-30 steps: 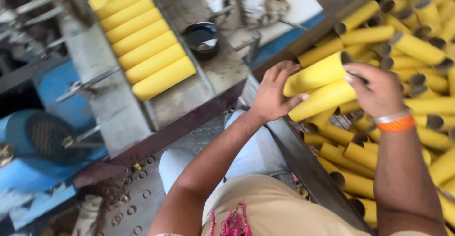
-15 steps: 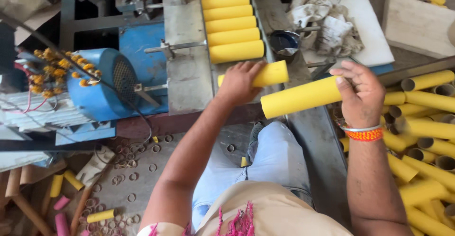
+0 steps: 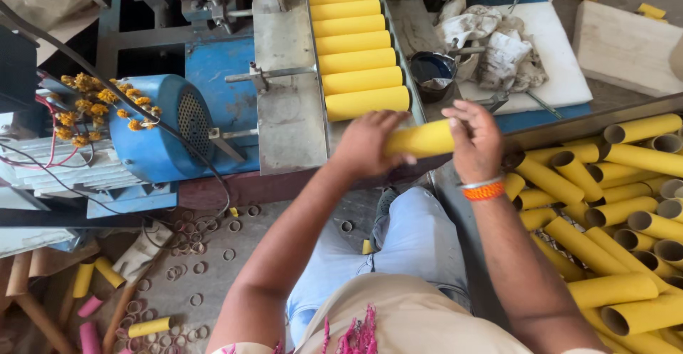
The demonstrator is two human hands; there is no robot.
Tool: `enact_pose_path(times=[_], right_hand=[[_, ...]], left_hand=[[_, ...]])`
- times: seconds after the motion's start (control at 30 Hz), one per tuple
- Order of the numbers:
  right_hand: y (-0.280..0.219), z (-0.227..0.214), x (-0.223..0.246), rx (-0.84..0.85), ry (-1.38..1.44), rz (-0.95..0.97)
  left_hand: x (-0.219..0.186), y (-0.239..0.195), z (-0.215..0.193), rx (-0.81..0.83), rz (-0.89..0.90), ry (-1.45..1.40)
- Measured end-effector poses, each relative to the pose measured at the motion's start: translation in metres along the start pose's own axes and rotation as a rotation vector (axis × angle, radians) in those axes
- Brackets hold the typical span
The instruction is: The person repeatedly picks yellow cylindrical objects from a conveyor belt and places them into a large bin. The action is continuous and repetitive, with the person handling the cylinders one at a time or in small groups.
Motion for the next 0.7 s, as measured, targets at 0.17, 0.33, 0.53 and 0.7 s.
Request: enact_pose_path(times=[0.17,0.33,0.53,0.7], right_hand=[[0.011,0.015,-0.006,0.007,-0.138,-0.003],[0.009,-0.053,0.012,0.018,-0.187,-0.010],[-0.037,-0.189,0.001,-0.114,-0.413,0.100],[-0.121,-0.303,-0.070,-0.371,-0.544,0.308]], left_hand=[[-0.013,0.001,0.010,0.052,-0.058,0.260],[0.017,-0.009,0.019,0.010,-0.020,0.456],[0.008,-0.002,0.009,0.015,-0.045,0.508],[-0.049,0.015,0.002,-0.083,0.080,0.293]])
Point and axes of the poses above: each hand's wrist, its own y-axis towards the middle knuckle, its own z-axis out of the palm, x = y × z, the point moved 4 cm from there along y, towards the middle knuckle, and after that the axes turned 12 degrees about y, right-handed, at the moved point
